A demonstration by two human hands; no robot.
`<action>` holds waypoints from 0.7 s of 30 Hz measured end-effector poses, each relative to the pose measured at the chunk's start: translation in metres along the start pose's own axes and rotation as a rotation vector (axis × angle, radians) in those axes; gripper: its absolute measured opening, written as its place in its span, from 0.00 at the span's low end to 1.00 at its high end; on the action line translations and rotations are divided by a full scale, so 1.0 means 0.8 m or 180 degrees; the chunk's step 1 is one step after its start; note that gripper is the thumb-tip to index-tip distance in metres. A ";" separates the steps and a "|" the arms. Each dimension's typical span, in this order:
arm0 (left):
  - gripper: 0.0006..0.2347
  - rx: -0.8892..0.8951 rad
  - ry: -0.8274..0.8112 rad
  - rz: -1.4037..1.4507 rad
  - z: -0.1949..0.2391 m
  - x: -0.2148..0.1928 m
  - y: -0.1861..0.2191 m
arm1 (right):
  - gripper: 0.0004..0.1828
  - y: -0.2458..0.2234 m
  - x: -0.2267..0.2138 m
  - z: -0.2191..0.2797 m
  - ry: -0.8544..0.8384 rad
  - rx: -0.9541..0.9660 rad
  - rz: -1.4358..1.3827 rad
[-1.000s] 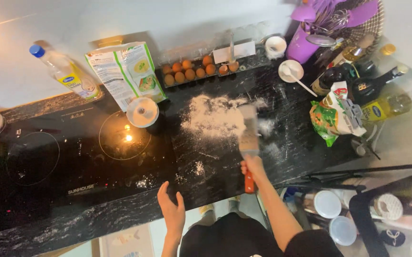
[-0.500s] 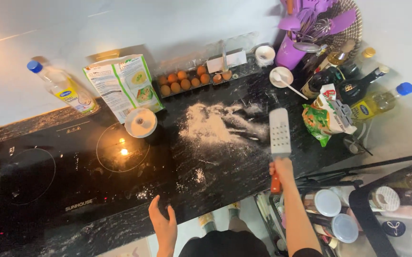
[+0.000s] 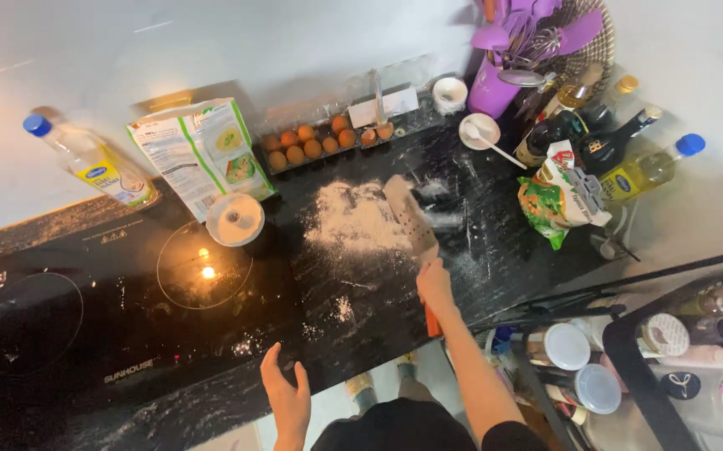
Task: Clean the kitchen counter after spilling flour and using various kitchen tools.
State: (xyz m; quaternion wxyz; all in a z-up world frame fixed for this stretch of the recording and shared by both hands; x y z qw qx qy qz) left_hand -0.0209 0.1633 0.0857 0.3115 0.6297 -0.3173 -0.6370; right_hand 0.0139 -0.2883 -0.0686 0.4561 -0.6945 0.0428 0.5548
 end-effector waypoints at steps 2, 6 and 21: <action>0.23 0.0159 0.0067 -0.0034 -0.003 -0.008 -0.006 | 0.12 0.020 -0.022 0.004 -0.0408 0.0565 -0.0888; 0.23 0.0069 0.0218 -0.0008 -0.012 -0.004 -0.038 | 0.23 0.077 -0.077 -0.043 -0.0620 0.1568 -0.2094; 0.23 -0.0133 0.0172 0.0131 -0.011 0.013 0.005 | 0.23 -0.033 -0.020 -0.022 -0.1203 0.1087 -0.1021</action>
Point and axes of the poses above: each hand's wrist, its own z-axis away from the middle knuckle, its own x-axis out of the palm, y = z × x, the point moved 8 cm from there along -z, towards the middle knuckle, and after that the axes turned 5 degrees about -y, right-handed, at the moved point
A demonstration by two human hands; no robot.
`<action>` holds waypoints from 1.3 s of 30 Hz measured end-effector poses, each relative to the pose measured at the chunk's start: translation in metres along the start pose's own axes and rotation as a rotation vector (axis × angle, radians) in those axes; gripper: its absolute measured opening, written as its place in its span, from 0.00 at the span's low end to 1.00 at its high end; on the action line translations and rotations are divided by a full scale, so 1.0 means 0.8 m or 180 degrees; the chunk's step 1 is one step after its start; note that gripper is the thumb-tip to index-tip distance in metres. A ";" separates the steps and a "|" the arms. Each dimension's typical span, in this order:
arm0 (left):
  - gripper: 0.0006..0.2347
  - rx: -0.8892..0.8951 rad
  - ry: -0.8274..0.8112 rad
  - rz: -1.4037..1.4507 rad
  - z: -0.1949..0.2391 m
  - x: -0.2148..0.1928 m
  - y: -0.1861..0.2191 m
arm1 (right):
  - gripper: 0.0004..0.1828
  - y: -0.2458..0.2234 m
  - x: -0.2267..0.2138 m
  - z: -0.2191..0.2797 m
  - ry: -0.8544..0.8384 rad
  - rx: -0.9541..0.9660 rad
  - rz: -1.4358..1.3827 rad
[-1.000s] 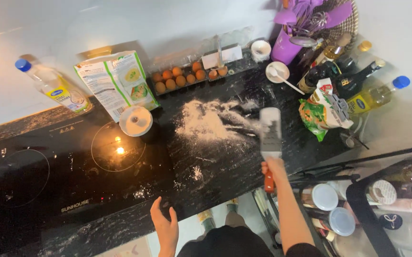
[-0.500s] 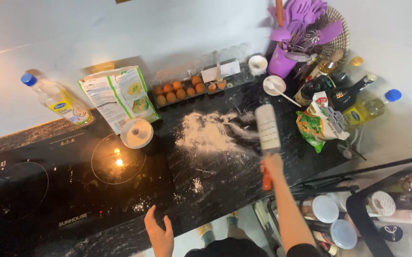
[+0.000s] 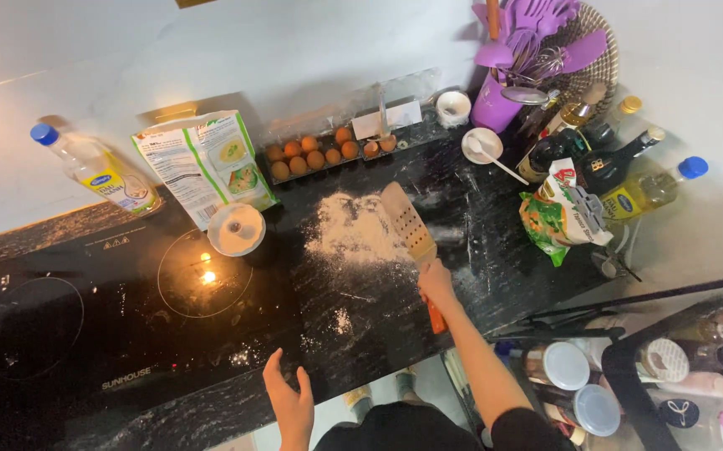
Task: Clean the kitchen counter after spilling flour and using various kitchen tools.
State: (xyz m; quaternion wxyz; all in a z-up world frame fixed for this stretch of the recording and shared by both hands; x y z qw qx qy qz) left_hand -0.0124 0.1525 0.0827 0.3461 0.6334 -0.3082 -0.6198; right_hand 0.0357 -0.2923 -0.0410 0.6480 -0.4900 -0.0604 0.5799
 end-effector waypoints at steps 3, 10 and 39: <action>0.23 0.0212 0.0010 -0.0026 -0.005 -0.005 0.020 | 0.17 0.013 -0.021 0.004 0.0098 -0.0287 -0.0173; 0.23 -0.0148 -0.0127 0.0213 -0.019 -0.014 -0.005 | 0.18 0.177 -0.126 -0.021 0.0280 0.0297 -0.1762; 0.22 0.0488 -0.0437 0.0285 -0.056 0.026 0.039 | 0.19 0.295 -0.098 0.070 0.0392 0.0667 -0.2086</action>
Point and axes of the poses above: each hand's wrist, its own z-axis away from the middle knuckle, its own x-axis out of the palm, y = z × x, the point moved 8 cm from there along -z, towards the middle knuckle, and after that the axes turned 5 degrees about -y, right-handed, at the moved point
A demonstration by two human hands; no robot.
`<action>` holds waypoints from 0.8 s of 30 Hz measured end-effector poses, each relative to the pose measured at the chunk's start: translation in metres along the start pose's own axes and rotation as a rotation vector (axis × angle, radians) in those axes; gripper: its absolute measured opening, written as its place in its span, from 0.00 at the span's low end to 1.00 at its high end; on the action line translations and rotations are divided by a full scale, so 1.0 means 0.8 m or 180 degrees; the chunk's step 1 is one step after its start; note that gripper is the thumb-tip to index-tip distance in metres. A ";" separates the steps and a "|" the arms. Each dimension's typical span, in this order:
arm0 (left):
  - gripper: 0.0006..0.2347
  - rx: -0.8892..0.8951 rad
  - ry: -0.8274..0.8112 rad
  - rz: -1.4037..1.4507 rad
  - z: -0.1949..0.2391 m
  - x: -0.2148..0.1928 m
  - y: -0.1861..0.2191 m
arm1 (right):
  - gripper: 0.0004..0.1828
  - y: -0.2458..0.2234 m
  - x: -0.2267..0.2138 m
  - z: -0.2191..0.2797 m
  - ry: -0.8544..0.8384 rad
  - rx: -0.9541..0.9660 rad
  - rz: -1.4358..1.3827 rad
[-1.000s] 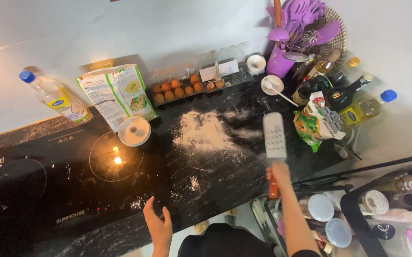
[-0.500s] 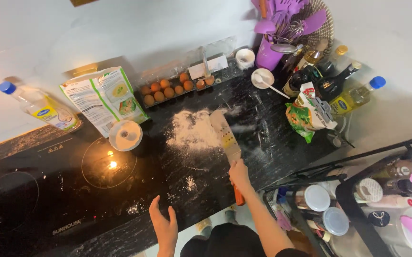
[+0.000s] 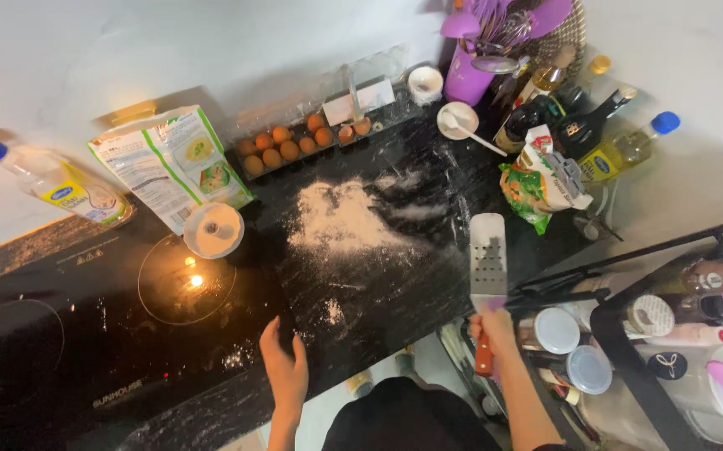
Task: Clean the kitchen counter after spilling flour and using various kitchen tools.
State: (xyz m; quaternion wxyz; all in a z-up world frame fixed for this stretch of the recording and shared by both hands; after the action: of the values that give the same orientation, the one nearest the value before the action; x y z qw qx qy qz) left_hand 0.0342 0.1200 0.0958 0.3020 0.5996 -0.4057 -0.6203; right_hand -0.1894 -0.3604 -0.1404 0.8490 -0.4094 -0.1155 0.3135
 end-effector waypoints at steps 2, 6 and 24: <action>0.22 0.0233 -0.0056 0.0024 -0.024 0.016 0.017 | 0.19 0.038 0.038 -0.002 -0.0117 0.0216 -0.0177; 0.21 0.0703 -0.0127 -0.0073 -0.074 0.050 0.055 | 0.14 0.042 0.174 0.015 -0.0718 0.0540 -0.0369; 0.19 -0.0134 -0.0156 0.0927 -0.071 0.052 0.016 | 0.22 -0.220 0.294 0.181 -0.0647 -0.2272 0.1747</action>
State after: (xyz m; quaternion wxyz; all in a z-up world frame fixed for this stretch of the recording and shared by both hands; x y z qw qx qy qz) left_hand 0.0849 0.0699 0.0885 0.3914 0.5126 -0.4825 -0.5927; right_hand 0.0051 -0.2050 0.0729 0.5248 -0.6587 -0.1862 0.5060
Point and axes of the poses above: each hand's wrist, its own z-axis away from the middle knuckle, its own x-axis out of the palm, y = z × x, the point moved 8 cm from there along -z, towards the middle knuckle, and after that the axes turned 5 degrees about -y, right-handed, at the moved point
